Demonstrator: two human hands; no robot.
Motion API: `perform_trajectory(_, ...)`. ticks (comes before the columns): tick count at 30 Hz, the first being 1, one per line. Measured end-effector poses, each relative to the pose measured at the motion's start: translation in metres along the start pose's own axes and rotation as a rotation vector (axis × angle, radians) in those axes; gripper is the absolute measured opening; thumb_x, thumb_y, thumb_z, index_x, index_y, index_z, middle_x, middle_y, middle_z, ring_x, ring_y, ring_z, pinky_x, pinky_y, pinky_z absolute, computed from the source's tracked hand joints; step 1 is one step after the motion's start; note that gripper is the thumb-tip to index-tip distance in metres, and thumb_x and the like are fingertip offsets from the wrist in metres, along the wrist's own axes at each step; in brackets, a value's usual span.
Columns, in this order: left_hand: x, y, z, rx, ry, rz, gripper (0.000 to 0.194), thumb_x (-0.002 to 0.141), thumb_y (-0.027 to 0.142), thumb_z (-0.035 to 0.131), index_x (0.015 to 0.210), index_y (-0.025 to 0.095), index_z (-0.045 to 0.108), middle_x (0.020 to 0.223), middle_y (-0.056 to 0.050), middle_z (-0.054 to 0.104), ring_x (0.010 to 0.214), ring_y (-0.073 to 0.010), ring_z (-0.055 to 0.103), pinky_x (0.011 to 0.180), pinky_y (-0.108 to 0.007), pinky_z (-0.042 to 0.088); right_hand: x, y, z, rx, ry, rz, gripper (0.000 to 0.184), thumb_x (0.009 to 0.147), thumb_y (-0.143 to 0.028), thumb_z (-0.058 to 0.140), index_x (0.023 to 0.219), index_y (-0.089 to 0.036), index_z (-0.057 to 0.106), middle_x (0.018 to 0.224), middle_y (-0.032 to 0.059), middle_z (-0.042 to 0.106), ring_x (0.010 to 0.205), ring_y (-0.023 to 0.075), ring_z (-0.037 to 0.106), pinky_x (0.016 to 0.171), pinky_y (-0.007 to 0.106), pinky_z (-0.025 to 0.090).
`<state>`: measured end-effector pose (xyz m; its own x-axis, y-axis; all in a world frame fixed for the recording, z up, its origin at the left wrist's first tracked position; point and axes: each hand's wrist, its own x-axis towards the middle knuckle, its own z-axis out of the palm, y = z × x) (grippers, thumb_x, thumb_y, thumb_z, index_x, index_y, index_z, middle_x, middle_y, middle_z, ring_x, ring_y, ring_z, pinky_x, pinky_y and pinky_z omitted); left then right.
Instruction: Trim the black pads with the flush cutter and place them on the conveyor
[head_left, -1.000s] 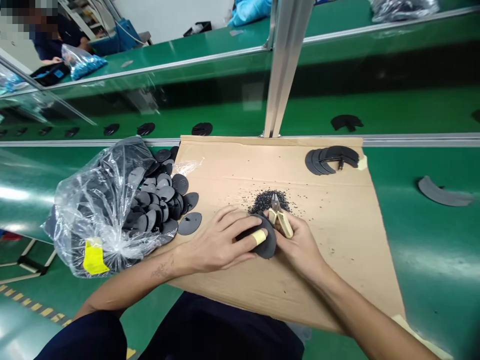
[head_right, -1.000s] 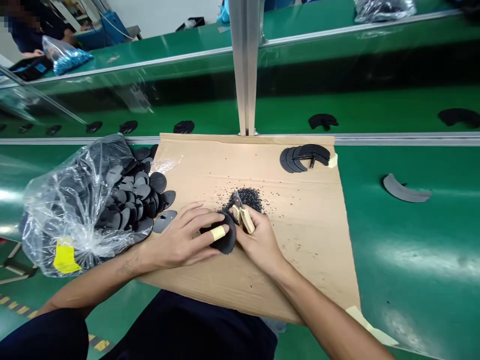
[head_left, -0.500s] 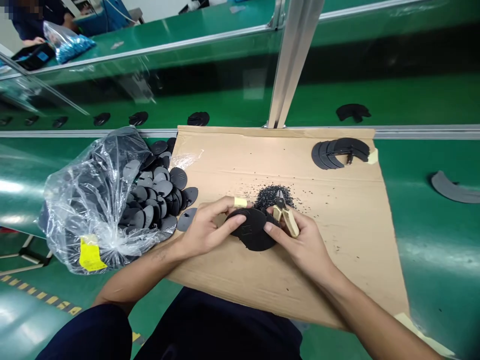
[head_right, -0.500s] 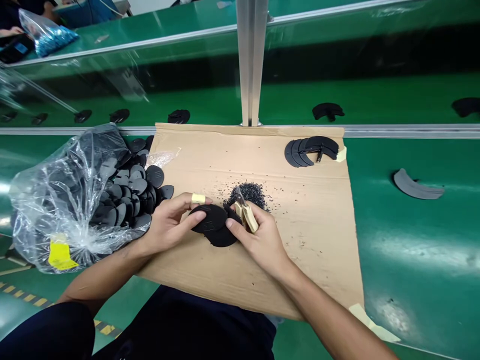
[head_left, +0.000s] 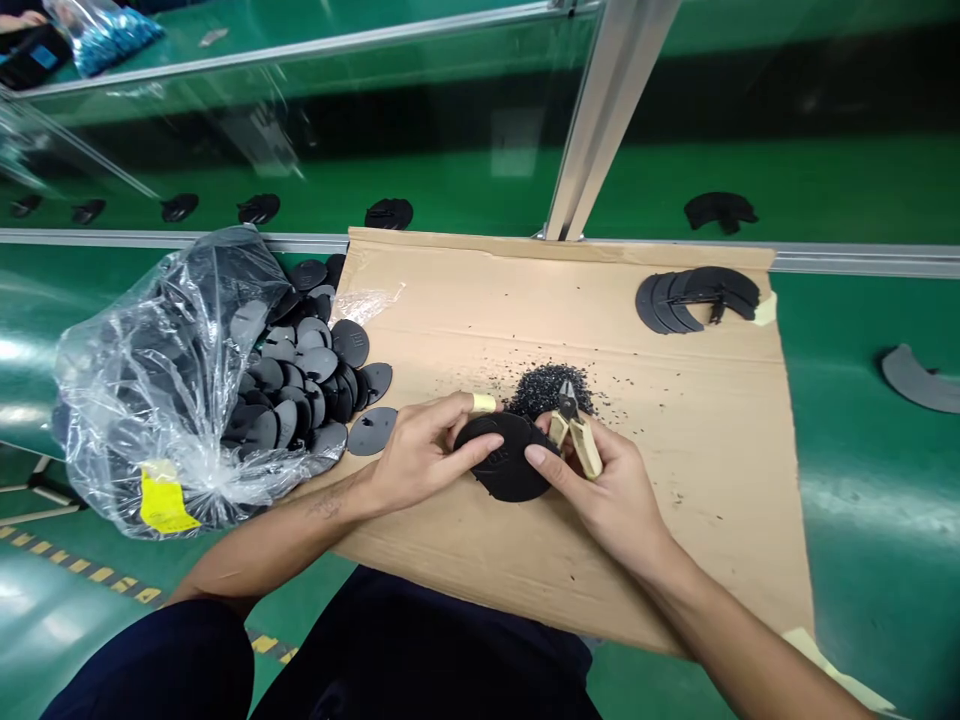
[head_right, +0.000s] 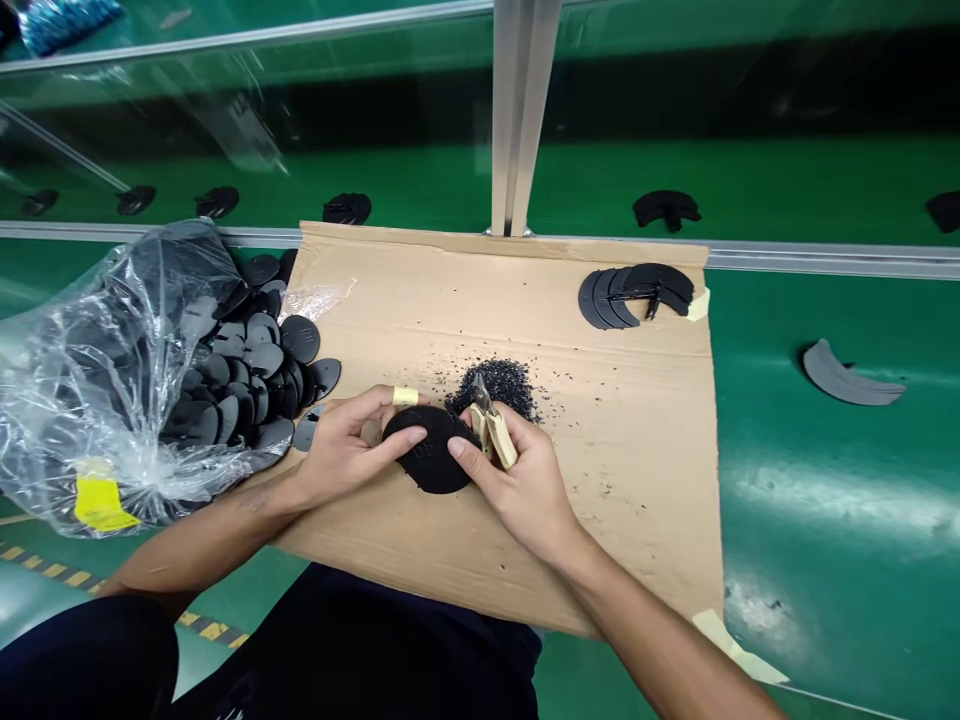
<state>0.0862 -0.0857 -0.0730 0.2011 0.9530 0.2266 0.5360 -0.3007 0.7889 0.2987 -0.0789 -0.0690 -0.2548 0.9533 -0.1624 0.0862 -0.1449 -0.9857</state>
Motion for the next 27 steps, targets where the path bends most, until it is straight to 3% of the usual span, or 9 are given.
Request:
perform_trajectory(9, -0.0030, -0.0004, 0.0080, 0.026, 0.028, 0.055, 0.020, 0.093, 0.034, 0.066, 0.104, 0.017, 0.066, 0.056, 0.007, 0.051, 0.048, -0.0052, 0.041, 0.049, -0.017, 0.037, -0.0019, -0.0014, 0.0044, -0.010, 0.024, -0.023, 0.028, 0.085, -0.045, 0.074, 0.087, -0.019, 0.063, 0.072, -0.0010, 0.056, 0.061, 0.0129, 0.047, 0.059, 0.026, 0.047)
perform_trajectory(18, -0.0036, 0.0003, 0.0099, 0.054, 0.053, 0.100, 0.028, 0.095, 0.032, 0.063, 0.118, 0.017, 0.065, 0.062, 0.004, 0.061, 0.045, -0.0051, 0.039, 0.045, -0.018, 0.036, -0.0040, -0.0005, 0.0073, -0.017, 0.058, -0.025, 0.031, 0.085, -0.050, 0.074, 0.087, -0.020, 0.063, 0.070, -0.0008, 0.056, 0.060, 0.0134, 0.050, 0.057, 0.026, 0.049)
perform_trajectory(20, -0.0038, -0.0006, 0.0100, 0.025, 0.045, 0.093, 0.030, 0.094, 0.032, 0.065, 0.120, 0.017, 0.065, 0.068, 0.002, 0.065, 0.048, -0.0059, 0.045, 0.048, -0.018, 0.039, -0.0042, -0.0011, 0.0076, -0.026, 0.064, -0.028, 0.031, 0.085, -0.049, 0.073, 0.087, -0.020, 0.064, 0.071, -0.0006, 0.056, 0.060, 0.0137, 0.050, 0.058, 0.026, 0.049)
perform_trajectory(24, -0.0025, 0.0008, 0.0092, -0.119, 0.005, -0.032, 0.028, 0.090, 0.035, 0.070, 0.111, 0.017, 0.067, 0.092, -0.004, 0.072, 0.075, -0.0124, 0.065, 0.067, -0.020, 0.052, -0.0054, -0.0030, 0.0079, -0.044, 0.065, -0.066, 0.025, 0.087, -0.044, 0.072, 0.087, -0.021, 0.063, 0.070, -0.0015, 0.055, 0.060, 0.0132, 0.049, 0.059, 0.025, 0.049)
perform_trajectory(27, 0.0000, 0.0037, 0.0098, -0.267, -0.030, -0.160, 0.025, 0.090, 0.040, 0.069, 0.095, 0.016, 0.070, 0.085, -0.003, 0.070, 0.075, -0.0127, 0.064, 0.065, -0.020, 0.051, -0.0063, -0.0041, 0.0082, -0.046, 0.077, -0.108, 0.018, 0.088, -0.037, 0.072, 0.087, -0.021, 0.062, 0.070, -0.0025, 0.054, 0.059, 0.0121, 0.047, 0.059, 0.025, 0.048)
